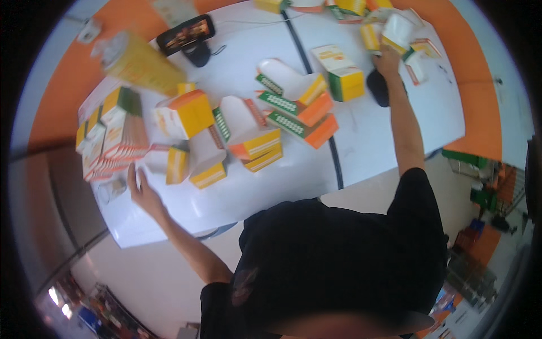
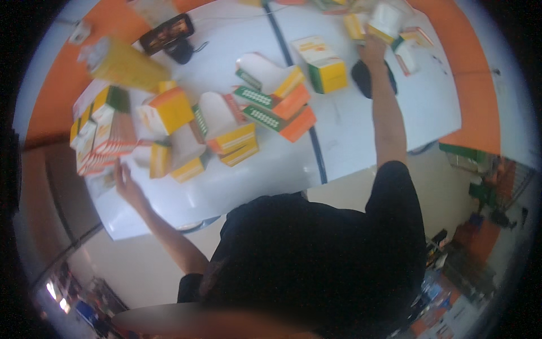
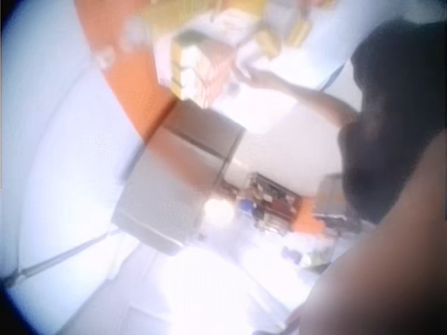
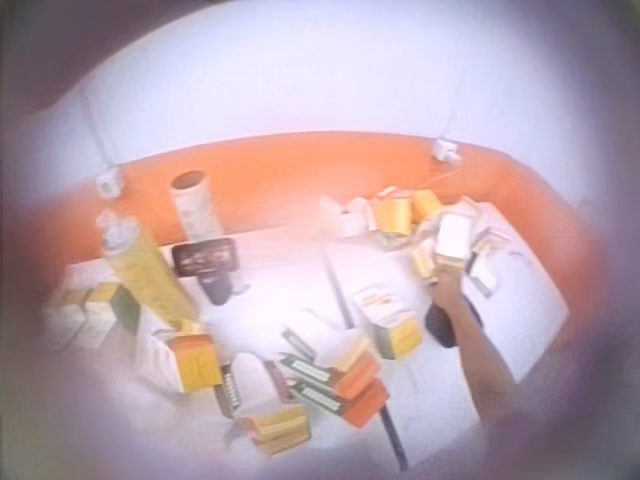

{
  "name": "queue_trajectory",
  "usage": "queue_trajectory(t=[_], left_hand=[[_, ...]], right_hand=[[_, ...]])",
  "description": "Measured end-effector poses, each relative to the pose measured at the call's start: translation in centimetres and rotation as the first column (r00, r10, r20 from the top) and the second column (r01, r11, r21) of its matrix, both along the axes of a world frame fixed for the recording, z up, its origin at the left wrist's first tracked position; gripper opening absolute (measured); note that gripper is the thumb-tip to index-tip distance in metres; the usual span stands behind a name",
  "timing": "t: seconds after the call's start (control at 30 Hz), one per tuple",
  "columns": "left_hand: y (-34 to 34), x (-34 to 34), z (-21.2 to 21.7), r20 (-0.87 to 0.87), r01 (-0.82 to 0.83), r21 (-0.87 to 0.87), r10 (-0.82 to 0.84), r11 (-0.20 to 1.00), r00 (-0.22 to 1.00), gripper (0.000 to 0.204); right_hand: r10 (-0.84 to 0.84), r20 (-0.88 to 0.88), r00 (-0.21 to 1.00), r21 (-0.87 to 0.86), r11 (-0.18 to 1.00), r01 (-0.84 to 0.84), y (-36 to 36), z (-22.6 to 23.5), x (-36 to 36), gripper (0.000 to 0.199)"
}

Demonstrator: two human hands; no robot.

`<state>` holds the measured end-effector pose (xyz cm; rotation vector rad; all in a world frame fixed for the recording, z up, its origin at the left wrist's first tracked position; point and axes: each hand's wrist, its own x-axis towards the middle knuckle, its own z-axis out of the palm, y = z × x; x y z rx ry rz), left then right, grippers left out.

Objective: The person repeatedly picks flat, printed paperboard pieces from a white table, folds them into small rectangular boxes, and stacks the finished boxes. The person handles the pieces by hand without tools, working continuously at the table.

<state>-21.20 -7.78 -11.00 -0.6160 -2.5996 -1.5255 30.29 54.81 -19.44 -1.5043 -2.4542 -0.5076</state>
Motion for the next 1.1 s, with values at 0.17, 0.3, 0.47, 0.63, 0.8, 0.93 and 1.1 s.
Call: queue_trajectory(t=[0.17, 0.3, 0.47, 0.63, 0.8, 0.93, 1.1], left_hand=[[-0.6, 3.5, 1.8, 0.156, -0.069, 0.168, 0.043, 0.983, 0.987, 0.033], [0.1, 6.3, 3.6, 0.127, -0.058, 0.288, 0.022, 0.956, 0.992, 0.032], [2.5, 11.3, 5.2, 0.252, 0.137, 0.579, -0.336, 0.803, 0.907, 0.038], [7.0, 17.2, 5.7, 0.589, 0.280, 0.751, -0.798, 0.598, 0.126, 0.072], [8.3, 22.7, 5.9, 0.682, 0.606, 0.539, -0.725, 0.584, 0.092, 0.067], [6.6, 23.6, 6.2, 0.672, 0.533, 0.537, -0.713, 0.654, 0.198, 0.068], [5.5, 24.6, 7.2, 0.560, 0.656, 0.508, -0.793, 0.558, 0.240, 0.073]], right_hand=[[-0.005, -0.373, 0.928, -0.130, 0.990, -0.047, -2.9, 2.0, -1.9, 0.047], [-0.179, -0.826, 0.534, -0.391, 0.865, -0.315, -6.6, 7.6, -3.8, 0.034], [-0.093, -0.897, 0.431, -0.377, 0.668, -0.641, -18.7, 17.8, -5.6, 0.032], [0.592, -0.743, 0.314, -0.525, -0.224, -0.821, -33.4, 25.9, -7.7, 0.030], [0.695, -0.669, 0.264, -0.635, -0.351, -0.688, -39.7, 25.4, -8.7, 0.046], [0.203, -0.896, 0.394, -0.361, 0.183, -0.915, -40.7, 24.1, -5.7, 0.039], [-0.468, -0.856, 0.219, -0.489, 0.595, -0.638, -43.8, 17.0, -8.8, 0.054]])
